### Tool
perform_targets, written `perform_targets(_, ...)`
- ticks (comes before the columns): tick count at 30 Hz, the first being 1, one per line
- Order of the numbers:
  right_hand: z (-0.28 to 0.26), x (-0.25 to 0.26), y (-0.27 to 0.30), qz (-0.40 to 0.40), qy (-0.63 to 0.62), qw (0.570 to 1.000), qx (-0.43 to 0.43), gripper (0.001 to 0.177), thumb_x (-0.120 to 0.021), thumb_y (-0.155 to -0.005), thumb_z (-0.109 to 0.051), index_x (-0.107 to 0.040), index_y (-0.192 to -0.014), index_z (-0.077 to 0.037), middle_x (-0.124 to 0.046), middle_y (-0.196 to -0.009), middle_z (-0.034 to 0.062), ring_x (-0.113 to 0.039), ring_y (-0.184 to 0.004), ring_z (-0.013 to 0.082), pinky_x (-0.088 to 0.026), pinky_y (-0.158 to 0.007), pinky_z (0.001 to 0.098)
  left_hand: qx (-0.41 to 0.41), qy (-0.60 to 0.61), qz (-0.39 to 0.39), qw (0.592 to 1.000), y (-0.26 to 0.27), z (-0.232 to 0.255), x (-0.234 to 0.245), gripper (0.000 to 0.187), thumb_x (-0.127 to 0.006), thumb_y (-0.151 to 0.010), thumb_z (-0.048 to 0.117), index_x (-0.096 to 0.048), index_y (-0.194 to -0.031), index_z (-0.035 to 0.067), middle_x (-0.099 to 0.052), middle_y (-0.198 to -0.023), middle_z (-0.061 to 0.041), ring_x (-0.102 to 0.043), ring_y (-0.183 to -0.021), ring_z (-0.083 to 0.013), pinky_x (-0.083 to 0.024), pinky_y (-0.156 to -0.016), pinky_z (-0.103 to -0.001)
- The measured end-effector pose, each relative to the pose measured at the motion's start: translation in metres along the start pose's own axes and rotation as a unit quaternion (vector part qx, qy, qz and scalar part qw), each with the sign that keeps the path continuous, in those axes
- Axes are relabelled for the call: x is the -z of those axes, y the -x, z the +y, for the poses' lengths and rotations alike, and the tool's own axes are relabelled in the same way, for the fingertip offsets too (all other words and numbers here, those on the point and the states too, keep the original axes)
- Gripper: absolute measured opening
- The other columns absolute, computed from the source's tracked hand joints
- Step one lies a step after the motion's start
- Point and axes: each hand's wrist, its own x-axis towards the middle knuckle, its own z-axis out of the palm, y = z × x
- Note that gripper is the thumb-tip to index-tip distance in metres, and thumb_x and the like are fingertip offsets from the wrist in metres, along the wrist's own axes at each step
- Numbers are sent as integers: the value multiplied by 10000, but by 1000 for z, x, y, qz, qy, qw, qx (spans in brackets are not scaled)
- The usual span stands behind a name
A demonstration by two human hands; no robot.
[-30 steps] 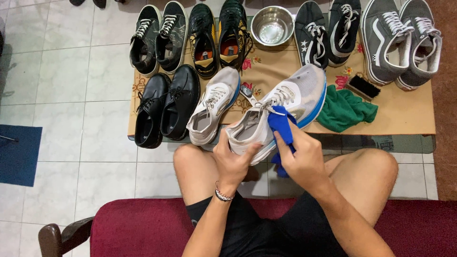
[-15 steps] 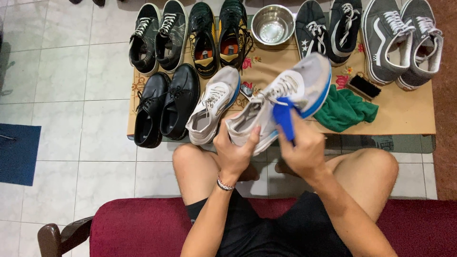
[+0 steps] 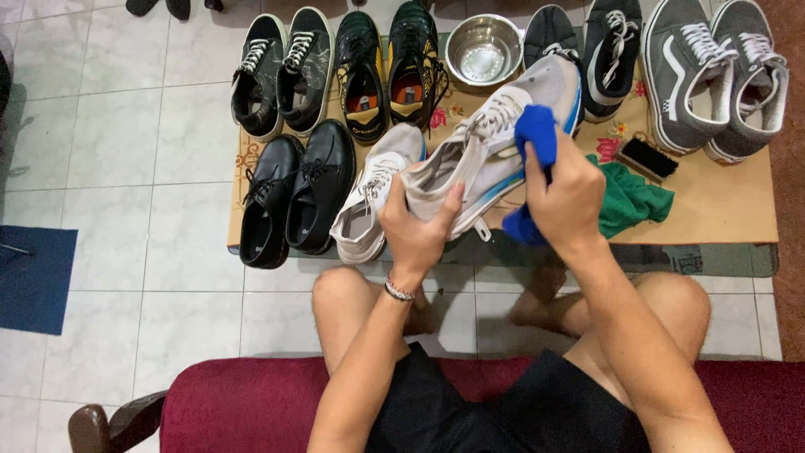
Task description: Cleaning the midsole of a white sneaker using a brush, cleaning solution, and a cloth.
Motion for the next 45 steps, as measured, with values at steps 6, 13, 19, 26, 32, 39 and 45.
perform_targets(6, 3, -27, -34, 8, -7, 1000, 23, 366, -763, -1165, -163, -762, -1483, 18, -840, -1211, 243, -821, -1068, 466, -647, -890, 523, -37, 12, 11, 999, -38, -46, -41, 522, -999, -874, 423, -763, -1224, 116, -844, -952, -182, -860, -936, -407, -665, -782, -486)
perform_targets(13, 30, -66, -24, 24, 11, 1000, -2, 372, -727, -1165, -199, -777, -1472, 5, -842, -1267, 220, -823, -1137, 411, -648, -943, 463, 2, 16, 28, 999, -32, -97, -82, 490, -1041, -817, 369, -812, -1180, 131, -866, -971, -183, -866, -947, -399, -679, -822, -495)
perform_targets(19, 26, -62, -29, 21, -20, 998, -50, 331, -750, -1170, -133, -785, -1459, 26, -834, -1234, 249, -801, -1126, 459, -646, -928, 509, 9, -8, 33, 999, -34, -84, -82, 530, -1026, -837, 377, -809, -1256, 135, -872, -1015, -155, -858, -1004, -403, -677, -868, -475)
perform_targets(26, 36, -56, -9, 38, -25, 998, -41, 380, -745, -1174, -183, -763, -1469, 57, -815, -1269, 288, -791, -1124, 485, -636, -928, 529, -27, 10, 32, 999, -30, -63, -79, 480, -1007, -858, 367, -803, -1232, 145, -860, -985, -155, -855, -975, -416, -677, -851, -474)
perform_targets(32, 27, -45, -2, 34, -25, 997, -59, 379, -705, -1188, -209, -771, -1476, 28, -836, -1230, 253, -802, -1091, 462, -644, -874, 523, -32, 0, 27, 999, -18, -54, -72, 466, -1003, -864, 333, -800, -1231, 131, -853, -991, -177, -851, -992, -430, -669, -871, -487)
perform_targets(39, -2, -37, -8, 52, -42, 997, -25, 369, -731, -1171, -289, -823, -1383, -2, -869, -1131, 173, -842, -1006, 402, -662, -812, 419, -25, 18, 47, 998, -5, -59, -83, 445, -940, -943, 335, -765, -1250, 64, -839, -1024, -246, -829, -1039, -481, -647, -878, -547)
perform_targets(45, 13, -43, -20, 39, -54, 997, -38, 384, -613, -1237, -259, -766, -1367, 68, -829, -1048, 281, -852, -913, 419, -658, -744, 468, -22, -18, 28, 999, -8, -59, -70, 459, -958, -933, 339, -765, -1262, 82, -844, -1025, -215, -828, -1053, -464, -653, -914, -524)
